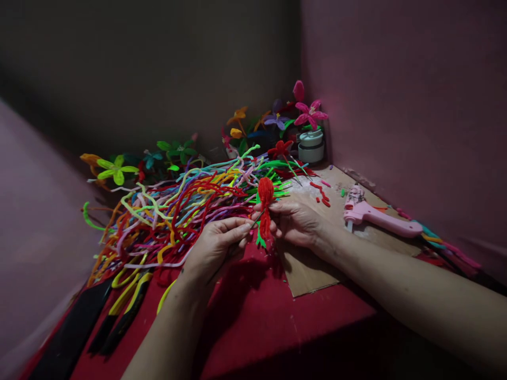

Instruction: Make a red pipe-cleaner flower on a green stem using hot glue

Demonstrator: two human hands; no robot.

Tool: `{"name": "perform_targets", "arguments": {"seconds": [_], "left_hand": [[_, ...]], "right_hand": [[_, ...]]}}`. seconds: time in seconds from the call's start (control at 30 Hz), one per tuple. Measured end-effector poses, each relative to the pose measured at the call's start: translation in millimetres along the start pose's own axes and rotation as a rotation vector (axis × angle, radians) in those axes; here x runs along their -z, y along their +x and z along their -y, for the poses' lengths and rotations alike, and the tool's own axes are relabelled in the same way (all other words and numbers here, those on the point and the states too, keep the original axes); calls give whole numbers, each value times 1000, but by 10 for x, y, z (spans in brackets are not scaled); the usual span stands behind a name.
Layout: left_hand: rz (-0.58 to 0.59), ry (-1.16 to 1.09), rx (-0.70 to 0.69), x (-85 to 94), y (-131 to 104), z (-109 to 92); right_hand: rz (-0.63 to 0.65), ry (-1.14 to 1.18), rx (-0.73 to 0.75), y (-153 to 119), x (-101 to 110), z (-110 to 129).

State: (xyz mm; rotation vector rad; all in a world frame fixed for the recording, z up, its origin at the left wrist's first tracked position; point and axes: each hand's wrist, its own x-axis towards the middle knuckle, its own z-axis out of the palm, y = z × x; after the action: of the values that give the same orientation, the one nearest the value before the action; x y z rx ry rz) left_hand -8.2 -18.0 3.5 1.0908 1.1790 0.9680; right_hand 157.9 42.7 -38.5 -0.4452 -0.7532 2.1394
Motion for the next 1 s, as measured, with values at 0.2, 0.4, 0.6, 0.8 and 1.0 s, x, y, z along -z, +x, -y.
{"name": "perform_targets", "arguments": {"seconds": [0.2, 0.4, 0.6, 0.8, 1.0], "left_hand": [[-180, 516, -336, -80, -40, 16], [-131, 576, -325, -81, -90, -37], [78, 85, 47, 100, -34, -67], [169, 4, 92, 157, 9, -11], [186, -30, 158, 184, 6, -19]], "right_hand": [[-13, -24, -7, 25, -8, -12], [3, -37, -21, 18, -16, -3], [65, -21, -39, -7, -4, -7], [56, 7, -88, -46, -45, 6], [86, 24, -102, -45, -47, 10]]}}
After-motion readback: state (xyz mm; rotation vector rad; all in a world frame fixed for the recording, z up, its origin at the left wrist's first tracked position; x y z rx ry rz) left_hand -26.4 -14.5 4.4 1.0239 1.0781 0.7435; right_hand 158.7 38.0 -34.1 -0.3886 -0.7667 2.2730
